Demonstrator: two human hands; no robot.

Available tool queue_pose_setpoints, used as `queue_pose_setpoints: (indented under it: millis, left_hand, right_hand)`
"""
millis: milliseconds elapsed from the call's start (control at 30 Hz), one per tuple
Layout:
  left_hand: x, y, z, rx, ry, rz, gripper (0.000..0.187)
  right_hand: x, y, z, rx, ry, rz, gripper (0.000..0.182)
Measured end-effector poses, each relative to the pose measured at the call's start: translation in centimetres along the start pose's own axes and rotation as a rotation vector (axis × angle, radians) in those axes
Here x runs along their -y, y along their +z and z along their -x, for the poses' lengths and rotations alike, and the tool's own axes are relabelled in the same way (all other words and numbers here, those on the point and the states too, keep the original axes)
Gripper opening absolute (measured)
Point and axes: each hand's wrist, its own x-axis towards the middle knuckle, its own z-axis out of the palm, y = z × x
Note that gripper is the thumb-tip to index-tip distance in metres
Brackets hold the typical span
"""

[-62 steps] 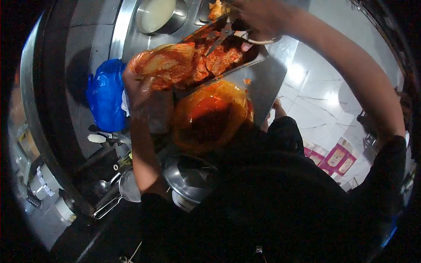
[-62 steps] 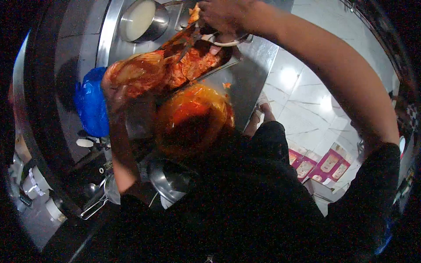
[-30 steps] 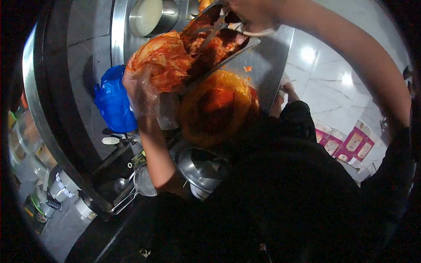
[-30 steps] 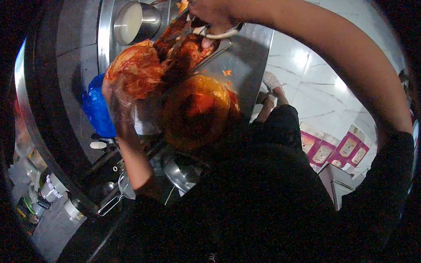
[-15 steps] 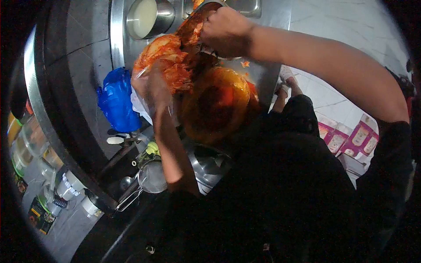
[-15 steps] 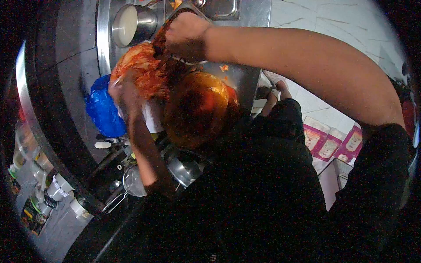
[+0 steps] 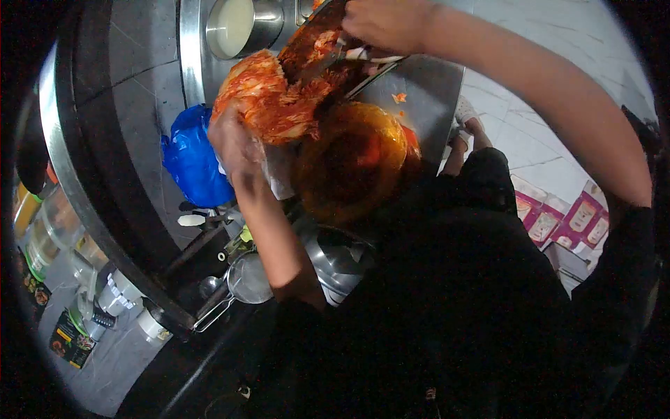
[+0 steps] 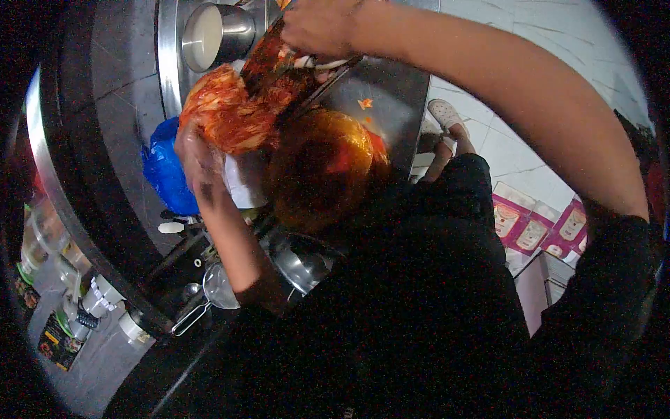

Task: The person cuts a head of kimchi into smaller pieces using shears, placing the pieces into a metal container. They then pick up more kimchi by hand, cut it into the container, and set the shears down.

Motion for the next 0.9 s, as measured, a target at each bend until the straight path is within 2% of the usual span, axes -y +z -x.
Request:
queue_pose_setpoints:
  millis: [33,133,167,300,367,433,500,567,667,767,800,867,900]
  left_hand:
    - [0.0,-0.3,-0.4,-0.009,-0.021,0.019,0.043]
    - [0.4,-1.1,-1.3,0.019,-0.043,0.061,0.045]
    - [0.6,-1.2,-1.5,0.062,-0.023,0.066,0.046]
    - [1.7,-1.8,-2.5,0.137,0.097,-0.105,0.046]
    - [2.0,-1.8,-2.1,0.140,0.339,-0.412,0.039]
    - [1.6,-0.3,-0.7,0.060,0.329,-0.344,0.036]
    - [-0.5,2.7,2.0,-0.098,0.060,0.090,0.035]
    - [-0.1,2.4,1.5,-0.048,0.038,0.093,0.040]
    - [-0.2,2.5,1.6,-0.022,0.037,0.055,0.044]
    - [0.6,2.4,1.4,0.049,0.078,0.076,0.045]
    - [0.7,2.4,1.3,0.087,0.094,0.093,0.045]
    - [0.6,2.3,1.1,-0.015,0.019,0.049,0.045]
    - [0.6,2.3,0.9,-0.066,-0.019,0.028,0.045]
  right_hand:
    - [0.9,-5.1,1.2,0.282,0.049,0.144,0.032]
    - [0.5,-1.0,1.0,-0.170,-0.030,0.366,0.034]
    - [0.6,0.1,-0.4,-0.193,-0.056,0.368,0.040]
    - [4.0,0.2,-1.2,-0.267,-0.066,0.232,0.028]
    - [5.3,0.0,-1.2,-0.324,-0.064,0.215,0.021]
    - [6.1,-0.1,-1.2,-0.409,-0.047,0.311,0.014]
    - [6.1,-0.4,-1.1,-0.366,-0.075,0.284,0.014]
    - [5.8,-0.8,-1.2,-0.185,-0.157,0.073,0.015]
    - [6.4,0.5,-1.1,-0.113,-0.097,0.097,0.014]
    - [7.0,0.5,-1.2,-0.210,0.068,0.251,0.015]
    - [6.8,1.0,-1.5,-0.256,0.015,0.227,0.012]
    - [6.0,2.2,-1.9,-0.343,-0.090,0.173,0.011]
    - [5.9,1.8,-1.2,-0.294,-0.117,0.156,0.012]
